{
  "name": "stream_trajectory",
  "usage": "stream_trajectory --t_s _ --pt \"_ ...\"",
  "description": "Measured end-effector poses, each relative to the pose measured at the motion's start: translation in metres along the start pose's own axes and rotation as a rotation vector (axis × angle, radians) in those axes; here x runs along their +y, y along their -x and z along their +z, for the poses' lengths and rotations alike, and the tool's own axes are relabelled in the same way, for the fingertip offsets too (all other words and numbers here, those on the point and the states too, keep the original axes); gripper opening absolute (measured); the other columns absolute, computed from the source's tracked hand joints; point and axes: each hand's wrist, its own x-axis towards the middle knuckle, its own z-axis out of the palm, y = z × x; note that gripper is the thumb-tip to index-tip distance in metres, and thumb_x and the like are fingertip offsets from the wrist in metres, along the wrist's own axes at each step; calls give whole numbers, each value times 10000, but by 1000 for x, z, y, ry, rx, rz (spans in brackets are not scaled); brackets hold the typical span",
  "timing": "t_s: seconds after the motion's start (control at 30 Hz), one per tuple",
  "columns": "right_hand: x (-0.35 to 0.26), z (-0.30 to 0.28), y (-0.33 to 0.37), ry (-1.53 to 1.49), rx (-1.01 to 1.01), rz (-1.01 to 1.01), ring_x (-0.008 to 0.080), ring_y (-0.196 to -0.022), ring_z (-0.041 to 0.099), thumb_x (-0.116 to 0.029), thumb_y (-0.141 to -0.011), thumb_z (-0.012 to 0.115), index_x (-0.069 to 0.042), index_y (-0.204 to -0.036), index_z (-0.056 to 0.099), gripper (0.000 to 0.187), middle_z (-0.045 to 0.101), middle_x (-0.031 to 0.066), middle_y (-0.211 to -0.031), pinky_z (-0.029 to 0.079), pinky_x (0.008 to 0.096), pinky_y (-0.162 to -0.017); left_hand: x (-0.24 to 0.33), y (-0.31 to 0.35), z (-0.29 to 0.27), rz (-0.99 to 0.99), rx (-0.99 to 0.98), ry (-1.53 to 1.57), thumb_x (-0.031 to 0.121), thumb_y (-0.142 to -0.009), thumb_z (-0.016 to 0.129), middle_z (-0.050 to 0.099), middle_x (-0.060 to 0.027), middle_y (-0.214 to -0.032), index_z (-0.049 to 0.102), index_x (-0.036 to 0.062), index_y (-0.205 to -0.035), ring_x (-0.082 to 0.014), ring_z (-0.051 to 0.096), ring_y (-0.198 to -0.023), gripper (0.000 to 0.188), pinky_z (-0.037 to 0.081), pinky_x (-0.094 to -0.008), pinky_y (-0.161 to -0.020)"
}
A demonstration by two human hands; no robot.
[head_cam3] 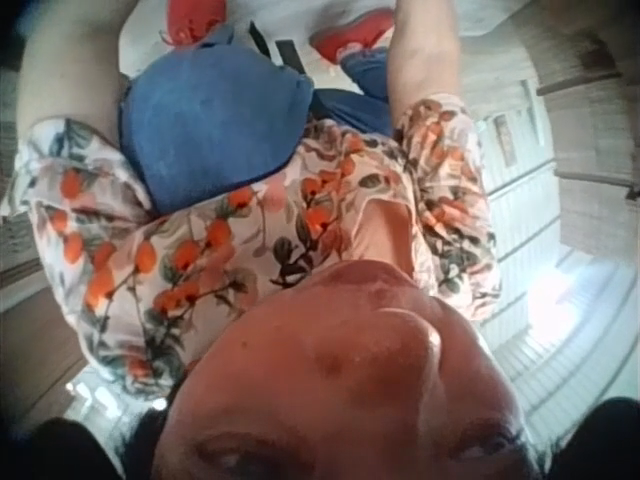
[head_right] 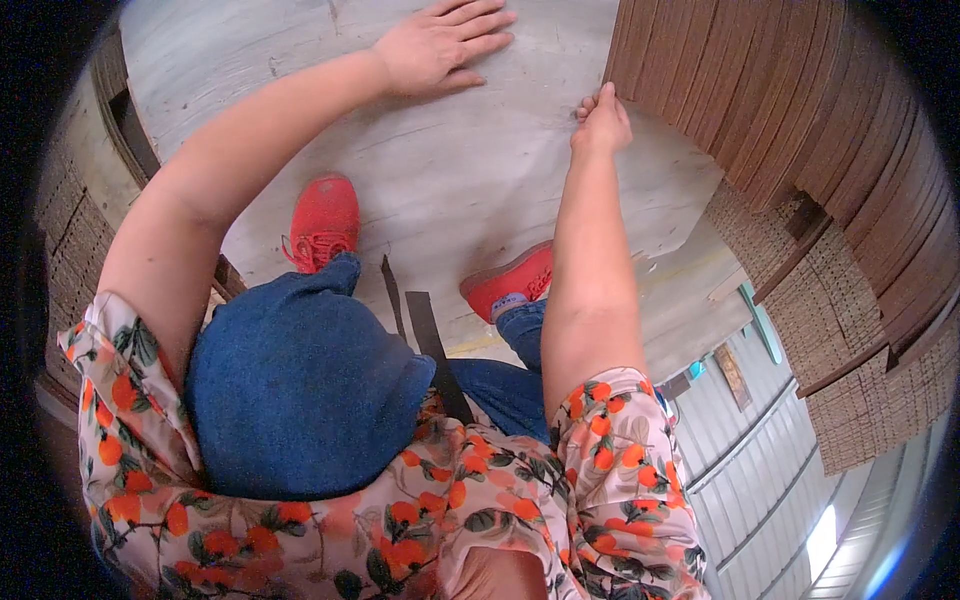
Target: The person stacks and arranges wooden panels on a pallet by hand.
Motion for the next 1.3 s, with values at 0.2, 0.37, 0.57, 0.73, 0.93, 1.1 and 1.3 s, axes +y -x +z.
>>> stream_trajectory --t_s 0.2,0.37,0.57,0.73,0.93,1.1,1.3 --pt "-5 -5 11 102 -4 -114 119 -529 504 -173 -846 642 23 -756 580 225 565 48 -667 396 243 -435 8 2 -11 -44 66 -52 406 -831 514 394 -143 -1357 443 29 -1263 -284 315 -1294 578 198 -424 -1087" --pt "-9 -9 18 154 -25 -194 119 -537 518 -211 -848 641 29 -751 593 263 577 48 -682 403 243 -432 7 5 -6 -38 123 -110 420 -834 508 405 -133 -1350 465 38 -1245 -279 339 -1277 563 211 -427 -1077" --pt "-13 -16 14 232 -17 -250 134 -578 568 -231 -850 639 55 -814 609 290 603 71 -733 421 241 -445 8 0 -6 -33 117 -112 430 -834 503 404 -134 -1353 464 37 -1247 -281 340 -1276 572 210 -434 -1076" --pt "-23 -21 21 239 7 -254 143 -573 575 -275 -856 631 47 -804 604 328 611 83 -736 426 244 -445 6 0 -2 -28 130 -88 430 -834 503 402 -135 -1354 463 34 -1246 -281 336 -1282 573 211 -433 -1077" --pt "-28 -22 20 260 5 -244 149 -571 579 -287 -860 623 43 -785 592 340 604 77 -721 434 248 -443 4 -1 1 -16 130 -74 419 -839 501 402 -137 -1355 458 29 -1249 -283 329 -1288 568 209 -430 -1082" --pt "-29 -22 18 273 4 -243 148 -570 579 -278 -863 619 42 -787 589 330 603 78 -720 433 248 -441 4 -1 1 -19 129 -68 421 -842 499 401 -141 -1354 457 25 -1250 -285 331 -1287 570 209 -426 -1084" --pt "-32 -25 19 304 -5 -256 141 -574 577 -278 -863 619 42 -788 591 330 602 75 -721 430 247 -444 4 -2 2 -14 133 -76 427 -843 496 403 -143 -1352 459 25 -1247 -283 336 -1283 571 210 -425 -1084"
